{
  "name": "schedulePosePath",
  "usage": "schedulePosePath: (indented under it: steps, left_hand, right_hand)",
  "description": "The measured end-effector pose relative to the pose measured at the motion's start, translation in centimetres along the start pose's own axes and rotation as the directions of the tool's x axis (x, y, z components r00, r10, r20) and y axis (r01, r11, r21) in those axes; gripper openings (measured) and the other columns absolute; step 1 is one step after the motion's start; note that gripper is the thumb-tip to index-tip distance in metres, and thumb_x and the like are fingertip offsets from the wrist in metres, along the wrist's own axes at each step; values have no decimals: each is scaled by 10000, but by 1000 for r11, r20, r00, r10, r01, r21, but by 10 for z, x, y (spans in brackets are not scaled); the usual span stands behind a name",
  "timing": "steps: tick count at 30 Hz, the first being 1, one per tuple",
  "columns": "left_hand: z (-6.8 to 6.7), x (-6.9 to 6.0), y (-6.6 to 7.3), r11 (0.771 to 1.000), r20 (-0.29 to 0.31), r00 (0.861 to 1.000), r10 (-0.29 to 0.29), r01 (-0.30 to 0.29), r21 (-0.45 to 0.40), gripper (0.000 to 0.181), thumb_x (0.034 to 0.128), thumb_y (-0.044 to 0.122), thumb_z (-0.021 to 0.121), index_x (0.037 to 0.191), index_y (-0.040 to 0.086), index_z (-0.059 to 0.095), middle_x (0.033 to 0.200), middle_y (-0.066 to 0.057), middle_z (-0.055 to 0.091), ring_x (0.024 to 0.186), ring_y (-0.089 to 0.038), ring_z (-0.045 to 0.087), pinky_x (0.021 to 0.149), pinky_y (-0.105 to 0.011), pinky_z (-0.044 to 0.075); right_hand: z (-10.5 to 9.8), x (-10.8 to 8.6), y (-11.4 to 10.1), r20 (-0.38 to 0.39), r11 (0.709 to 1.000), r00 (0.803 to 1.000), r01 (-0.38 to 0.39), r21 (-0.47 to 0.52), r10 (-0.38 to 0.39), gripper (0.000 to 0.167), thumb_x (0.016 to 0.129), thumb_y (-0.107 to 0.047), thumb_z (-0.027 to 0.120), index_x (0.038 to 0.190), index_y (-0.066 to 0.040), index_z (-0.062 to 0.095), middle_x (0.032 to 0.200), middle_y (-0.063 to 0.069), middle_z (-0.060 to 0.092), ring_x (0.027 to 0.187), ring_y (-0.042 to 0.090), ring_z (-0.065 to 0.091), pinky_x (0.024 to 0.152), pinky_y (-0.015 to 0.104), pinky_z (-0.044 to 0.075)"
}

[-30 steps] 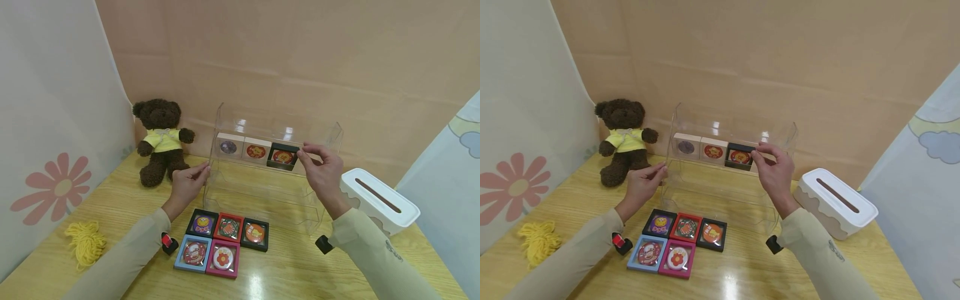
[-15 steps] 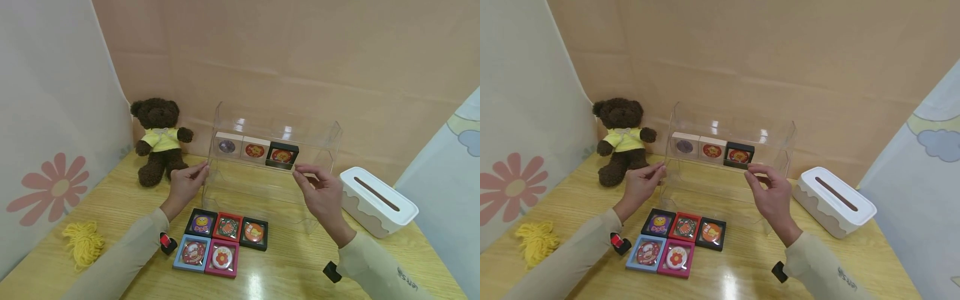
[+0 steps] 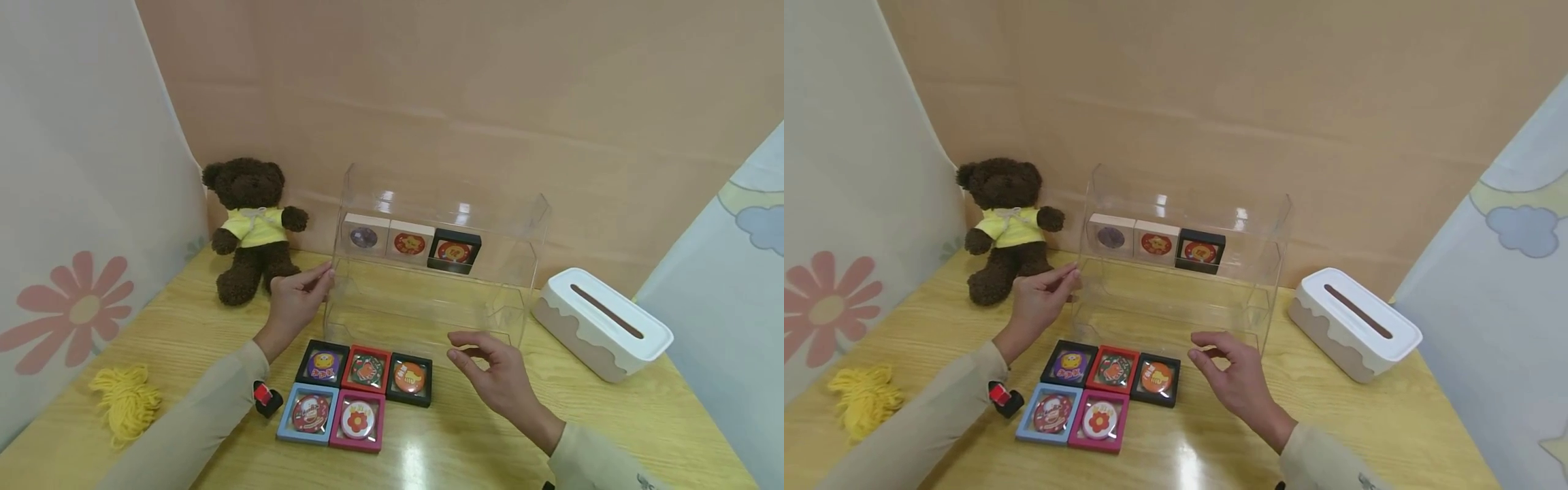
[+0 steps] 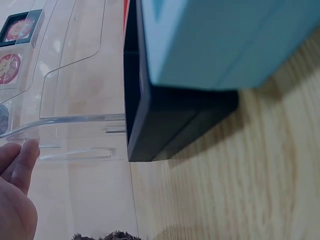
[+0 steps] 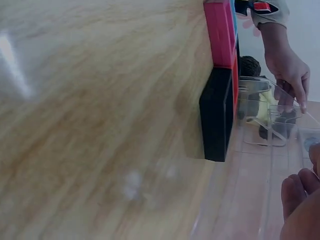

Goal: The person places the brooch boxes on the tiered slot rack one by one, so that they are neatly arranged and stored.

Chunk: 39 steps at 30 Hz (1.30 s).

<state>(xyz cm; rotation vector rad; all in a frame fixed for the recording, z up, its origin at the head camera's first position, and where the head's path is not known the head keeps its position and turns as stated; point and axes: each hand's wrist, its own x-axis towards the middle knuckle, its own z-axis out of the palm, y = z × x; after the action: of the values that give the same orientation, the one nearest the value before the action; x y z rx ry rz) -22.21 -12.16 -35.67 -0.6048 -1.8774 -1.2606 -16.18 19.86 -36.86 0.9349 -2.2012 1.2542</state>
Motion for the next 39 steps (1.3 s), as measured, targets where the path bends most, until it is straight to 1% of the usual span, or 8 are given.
schedulePosePath:
  steps: [5,8,10,15,20,23,31,39]
  left_hand:
    - [-1,0,1,1000,7,1000,-10,10,-7,178,829,-124,657,1004,-144,678,759,-226,679,510,-273,648,480,-172,515]
    - [-1,0,2,1000,10,1000,-16,16,-14,179,832,-124,653,1007,-143,678,765,-227,679,520,-282,650,483,-169,515]
    - [-1,0,2,1000,12,1000,-14,14,-14,181,831,-125,653,1010,-142,678,772,-228,679,527,-282,653,489,-170,518]
    - [0,1,2,1000,10,1000,-2,2,-12,182,829,-130,652,1009,-145,674,786,-232,678,536,-276,658,501,-174,523]
    - [-1,1,2,1000,8,1000,1,-1,-18,180,829,-132,651,1008,-145,675,783,-232,678,529,-284,654,498,-175,523]
    - [-1,1,2,1000,10,1000,6,-6,-10,181,829,-130,653,1009,-142,676,784,-232,678,525,-274,654,496,-178,523]
    - [-1,1,2,1000,15,1000,-11,11,-2,168,837,-121,651,1000,-140,683,760,-218,682,507,-251,644,493,-177,521]
    - [-2,1,4,998,36,998,-46,47,-31,169,858,-98,640,1017,-142,676,758,-220,682,508,-277,637,504,-177,523]
  right_hand:
    - [9,-11,3,33,1000,999,-20,-9,21,332,754,129,727,1049,-17,687,1005,142,678,835,236,672,683,305,568]
    - [12,-16,5,96,998,994,-57,-15,58,316,764,73,749,1064,8,675,1029,156,674,878,281,660,691,347,570]
    - [14,-19,6,143,995,985,-99,-23,101,316,778,11,761,1079,16,666,1049,145,671,905,280,653,710,363,567]
    - [16,-21,8,260,977,942,-212,-23,210,363,814,-99,759,1127,37,636,1094,151,649,944,312,628,747,391,557]
    - [19,-23,9,353,955,891,-295,-26,284,412,821,-147,761,1151,55,619,1089,156,632,911,306,624,726,346,561]
    - [22,-24,9,370,949,879,-312,-36,303,418,810,-151,772,1142,56,622,1064,132,622,880,276,620,703,312,562]
    - [26,-25,9,369,947,876,-318,-44,311,416,783,-89,788,1135,51,614,1070,132,574,851,257,612,659,241,550]
    - [21,-28,6,381,936,859,-347,-58,342,517,772,-79,796,1214,60,566,1108,131,576,894,256,605,703,276,552]
